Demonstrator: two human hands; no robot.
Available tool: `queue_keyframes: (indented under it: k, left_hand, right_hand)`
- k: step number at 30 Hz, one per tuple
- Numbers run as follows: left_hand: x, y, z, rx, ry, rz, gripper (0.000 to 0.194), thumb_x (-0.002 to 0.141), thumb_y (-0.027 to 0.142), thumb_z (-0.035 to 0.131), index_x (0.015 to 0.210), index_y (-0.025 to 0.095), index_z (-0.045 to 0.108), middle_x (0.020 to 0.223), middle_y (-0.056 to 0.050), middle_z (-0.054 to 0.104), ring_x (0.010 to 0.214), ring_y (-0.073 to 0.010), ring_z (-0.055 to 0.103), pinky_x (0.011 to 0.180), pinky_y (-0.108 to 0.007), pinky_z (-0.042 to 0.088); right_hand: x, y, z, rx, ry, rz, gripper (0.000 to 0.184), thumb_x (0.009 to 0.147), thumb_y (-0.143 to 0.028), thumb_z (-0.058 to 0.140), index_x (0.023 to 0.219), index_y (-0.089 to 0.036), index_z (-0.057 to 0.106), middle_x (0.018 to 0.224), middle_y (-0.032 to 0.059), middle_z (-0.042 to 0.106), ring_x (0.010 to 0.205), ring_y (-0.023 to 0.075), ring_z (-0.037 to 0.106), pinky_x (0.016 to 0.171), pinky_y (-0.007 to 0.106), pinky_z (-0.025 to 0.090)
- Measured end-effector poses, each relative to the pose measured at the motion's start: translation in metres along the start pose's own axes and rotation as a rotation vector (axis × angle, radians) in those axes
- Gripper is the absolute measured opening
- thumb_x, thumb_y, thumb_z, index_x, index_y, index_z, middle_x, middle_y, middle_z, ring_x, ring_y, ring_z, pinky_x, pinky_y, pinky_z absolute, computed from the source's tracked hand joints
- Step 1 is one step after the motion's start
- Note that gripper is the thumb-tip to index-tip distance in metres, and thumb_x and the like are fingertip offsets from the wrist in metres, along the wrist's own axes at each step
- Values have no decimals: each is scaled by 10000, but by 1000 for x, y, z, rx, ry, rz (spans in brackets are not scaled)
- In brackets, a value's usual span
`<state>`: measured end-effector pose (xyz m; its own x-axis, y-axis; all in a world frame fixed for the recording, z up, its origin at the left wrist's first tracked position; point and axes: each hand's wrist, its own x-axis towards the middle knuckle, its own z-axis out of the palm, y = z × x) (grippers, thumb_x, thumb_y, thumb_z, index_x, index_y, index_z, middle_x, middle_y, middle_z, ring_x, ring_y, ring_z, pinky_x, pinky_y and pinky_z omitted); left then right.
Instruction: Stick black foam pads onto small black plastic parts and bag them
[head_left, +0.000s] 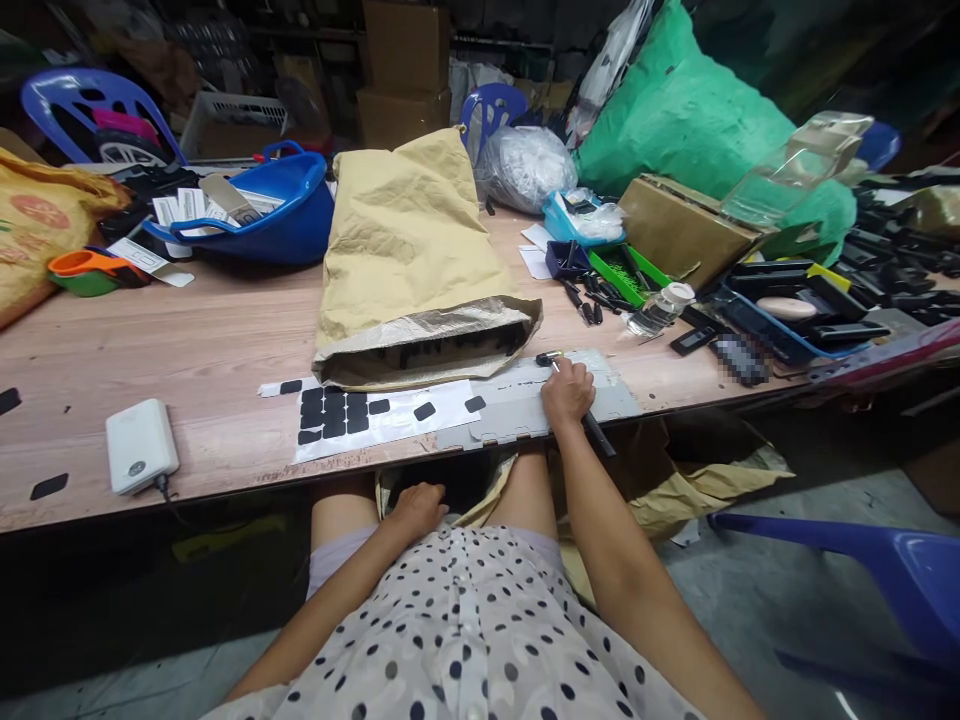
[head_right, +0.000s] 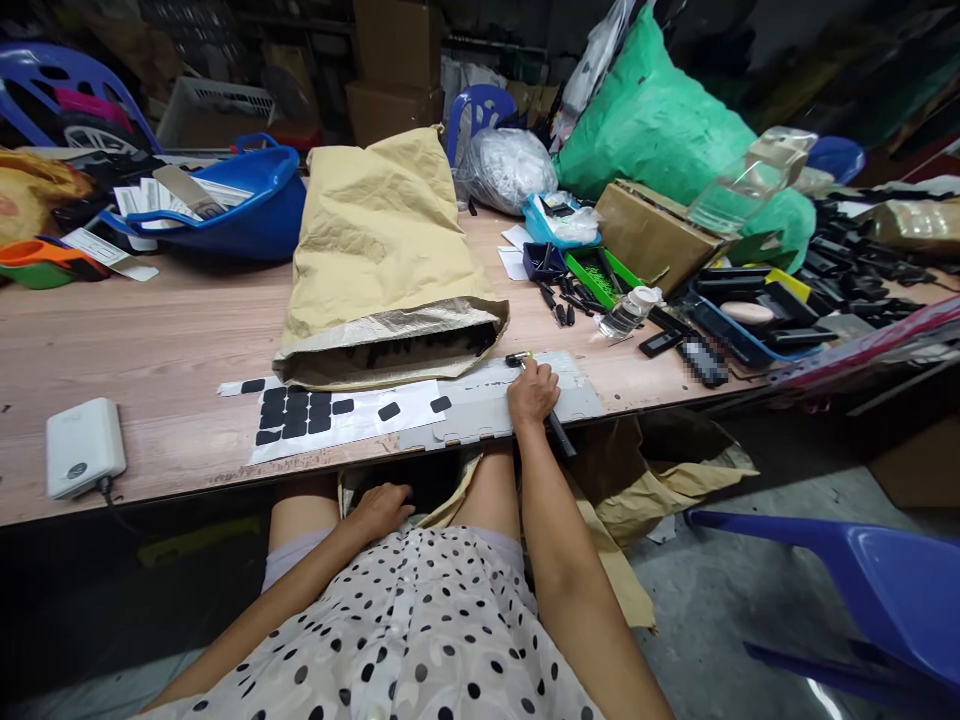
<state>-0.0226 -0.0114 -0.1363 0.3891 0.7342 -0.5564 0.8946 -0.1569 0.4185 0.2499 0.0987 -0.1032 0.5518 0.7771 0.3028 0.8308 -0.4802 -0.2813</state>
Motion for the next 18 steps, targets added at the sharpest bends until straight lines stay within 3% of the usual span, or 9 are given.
queue_keyframes:
  k: [4, 7, 9, 12, 14, 18]
  left_hand:
    - [1, 27, -32, -225, 48, 299, 160, 850, 330, 631, 920, 245, 747, 801, -25, 754, 767, -205, 701, 689, -276, 500]
    - [19, 35, -71, -401, 322, 370, 206, 877, 379, 600, 861, 225, 736, 759, -5, 733, 687, -171, 658, 667, -267, 496]
    - [38, 30, -99, -441, 599, 271, 211, 877, 370, 581, 871, 214, 722, 789, -19, 727, 693, -179, 645, 680, -288, 513]
    - [69, 14, -134, -388, 950, -29, 187, 854, 315, 574, 856, 180, 705, 856, -96, 710, 819, -243, 664, 767, -355, 540]
    - [87, 3, -148, -355, 1009, -215, 166, 816, 287, 598, 821, 158, 702, 823, -142, 693, 876, -307, 672, 804, -414, 541]
    - [110, -11, -155, -363, 886, -387, 79, 733, 200, 642, 711, 139, 688, 715, -171, 663, 879, -392, 681, 781, -469, 526]
  right_hand:
    - [0, 1, 1, -13, 3, -4, 358, 916, -166, 455, 1202, -202, 668, 1077, 134, 600, 1002, 265, 509, 752, 336, 386]
    - [-1, 2, 2, -16, 11, -13, 359, 920, -163, 443, 1196, -199, 669, 1065, 134, 598, 991, 261, 509, 745, 333, 386]
    - [-1, 2, 2, -19, 13, -18, 359, 923, -164, 440, 1198, -200, 667, 1061, 133, 600, 988, 259, 512, 742, 332, 389]
    - [-1, 0, 1, -22, 11, -22, 353, 920, -162, 445, 1193, -199, 665, 1065, 131, 601, 989, 256, 518, 745, 332, 395]
    - [-1, -1, 0, -21, 2, -19, 350, 914, -160, 452, 1191, -195, 663, 1079, 133, 603, 998, 259, 519, 748, 334, 397]
    - [-1, -3, -3, -14, -16, -9, 357, 912, -156, 451, 1203, -184, 657, 1099, 139, 609, 1013, 265, 520, 751, 336, 395]
